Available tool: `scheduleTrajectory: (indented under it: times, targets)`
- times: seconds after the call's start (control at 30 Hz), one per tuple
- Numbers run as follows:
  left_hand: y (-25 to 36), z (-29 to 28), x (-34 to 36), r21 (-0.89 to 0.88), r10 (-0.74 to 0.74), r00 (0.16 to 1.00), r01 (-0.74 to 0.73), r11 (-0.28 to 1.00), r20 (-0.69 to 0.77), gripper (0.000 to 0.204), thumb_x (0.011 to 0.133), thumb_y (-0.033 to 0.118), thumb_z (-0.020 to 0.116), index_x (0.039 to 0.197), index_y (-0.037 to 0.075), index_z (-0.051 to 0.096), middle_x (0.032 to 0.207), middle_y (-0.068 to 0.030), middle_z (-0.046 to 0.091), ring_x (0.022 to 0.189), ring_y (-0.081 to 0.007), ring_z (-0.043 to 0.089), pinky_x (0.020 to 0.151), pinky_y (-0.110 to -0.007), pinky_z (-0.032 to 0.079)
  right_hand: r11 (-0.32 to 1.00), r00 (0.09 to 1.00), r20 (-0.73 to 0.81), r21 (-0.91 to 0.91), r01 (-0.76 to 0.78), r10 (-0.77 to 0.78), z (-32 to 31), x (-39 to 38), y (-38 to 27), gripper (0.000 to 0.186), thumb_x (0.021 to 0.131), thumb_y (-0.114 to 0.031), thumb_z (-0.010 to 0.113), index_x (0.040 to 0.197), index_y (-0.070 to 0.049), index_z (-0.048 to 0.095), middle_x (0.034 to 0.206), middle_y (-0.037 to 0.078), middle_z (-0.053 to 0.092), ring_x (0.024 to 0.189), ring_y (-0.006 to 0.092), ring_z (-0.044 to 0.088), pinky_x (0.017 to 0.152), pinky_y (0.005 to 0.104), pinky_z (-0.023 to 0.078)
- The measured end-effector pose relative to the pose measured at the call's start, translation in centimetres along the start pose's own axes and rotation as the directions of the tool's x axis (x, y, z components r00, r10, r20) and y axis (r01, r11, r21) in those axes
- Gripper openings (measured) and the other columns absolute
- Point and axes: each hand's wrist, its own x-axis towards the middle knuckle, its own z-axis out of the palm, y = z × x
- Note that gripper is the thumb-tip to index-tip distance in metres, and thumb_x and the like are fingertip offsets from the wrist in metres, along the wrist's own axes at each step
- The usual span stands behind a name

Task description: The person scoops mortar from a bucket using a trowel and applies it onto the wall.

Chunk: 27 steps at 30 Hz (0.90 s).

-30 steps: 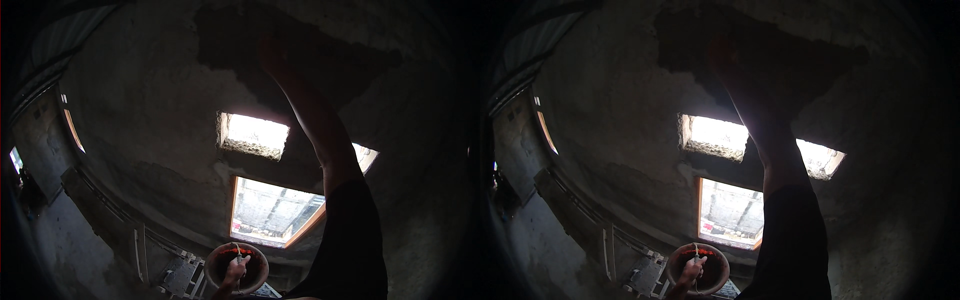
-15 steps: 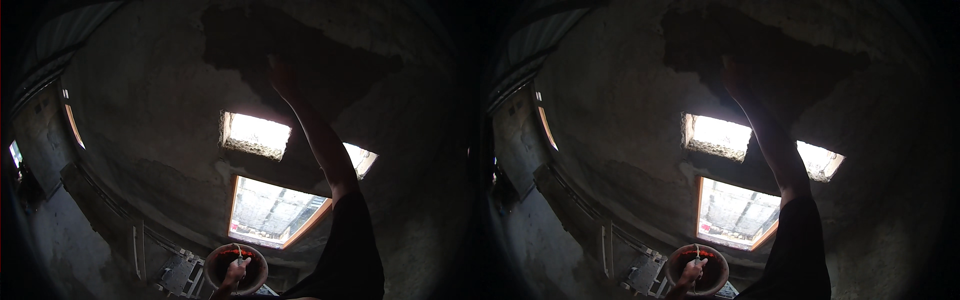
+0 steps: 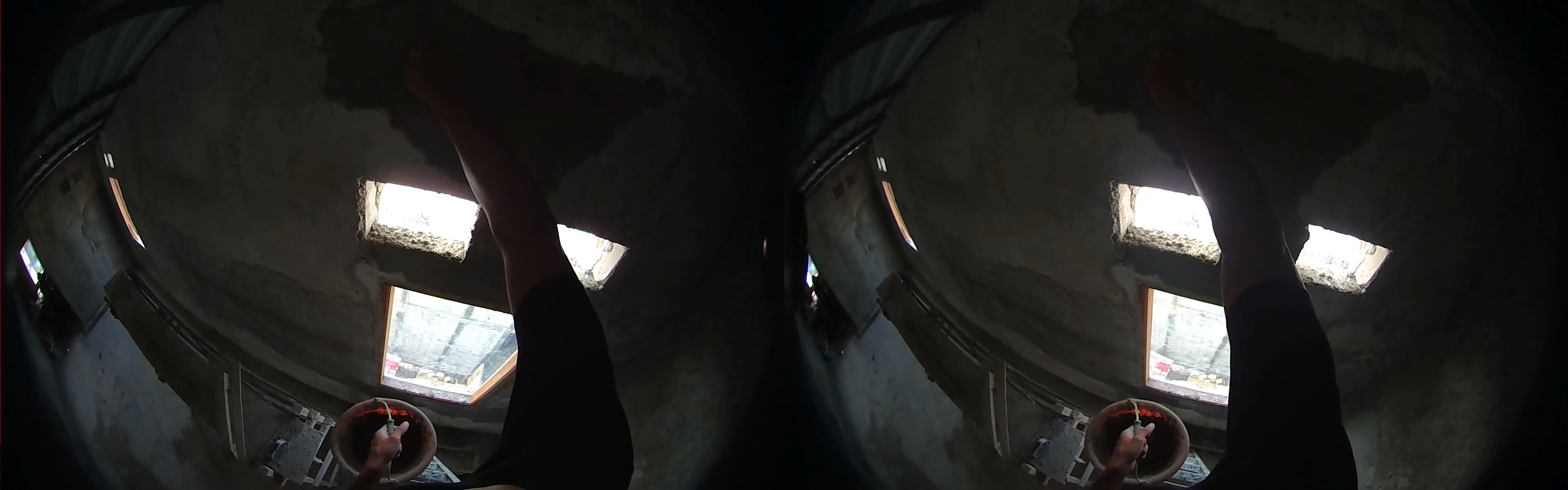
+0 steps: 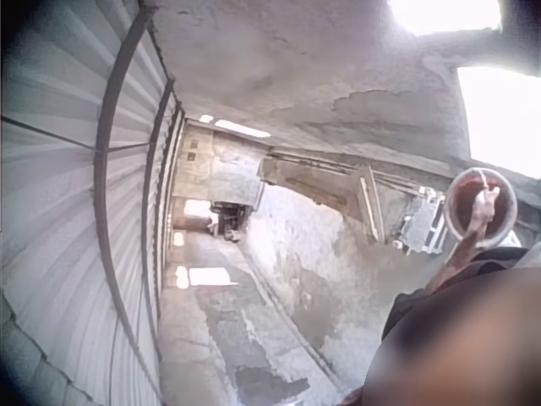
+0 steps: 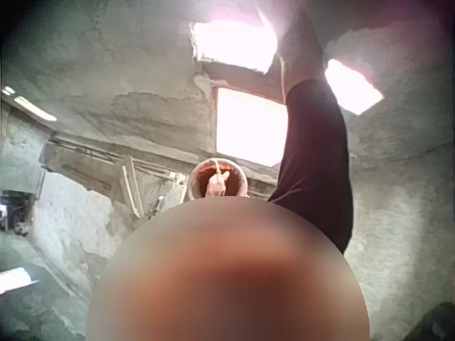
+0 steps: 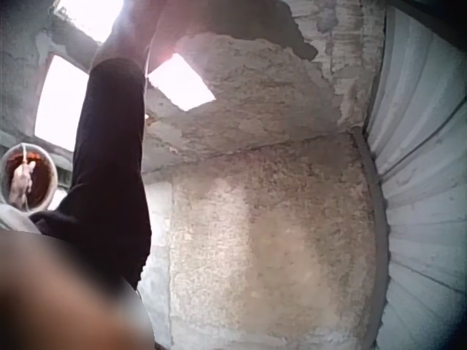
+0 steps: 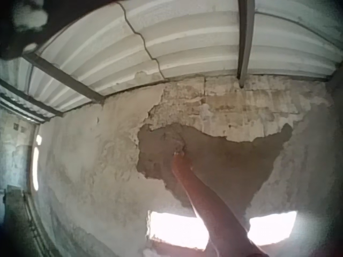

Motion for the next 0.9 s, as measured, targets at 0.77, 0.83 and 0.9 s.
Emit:
scheduleTrajectory:
  times: [0.77,0.83,0.9]
  targets:
    - [-1.4,1.4,0.8,0.102,0.013,0.995,-0.024,0.995,0.103,0.031,0.086,0.035,0.062,0.070,0.013,0.048,0.053,0.0048,0.042,0.042,-0.0052,0.039,0.040,-0.025,0.032,0.930,0.843,-0.475,-0.358,0.076,-0.252,-0.3,5.3,6.5,0.043,0.098,-0.021,0.035,0.134,0.002,0.032,0.125,0.019,0.050,0.110,0.0315,0.053,0.087,0.0415,0.045]
    - [-1.6,0.5,0.0,0.055,-0.015,0.999,0.013,0.998,0.034,0.031,0.086,0.035,0.062,0.069,0.013,0.048,0.053,0.0046,0.042,0.042,-0.0053,0.039,0.041,-0.025,0.032,0.996,0.978,-0.199,0.077,-0.050,0.064,-0.9,0.9,1.1,0.041,0.097,-0.020,0.037,0.131,0.003,0.036,0.123,0.019,0.052,0.110,0.0309,0.053,0.087,0.0415,0.046]
    - [-1.4,0.5,0.0,0.105,-0.040,0.998,0.036,0.994,0.041,0.031,0.085,0.035,0.062,0.069,0.012,0.047,0.053,0.0047,0.042,0.043,-0.0053,0.039,0.041,-0.025,0.032,0.999,0.981,-0.186,0.013,-0.050,0.051,-1.6,-0.1,1.4,0.040,0.097,-0.020,0.037,0.131,0.003,0.037,0.123,0.019,0.052,0.110,0.0308,0.053,0.087,0.0414,0.045]
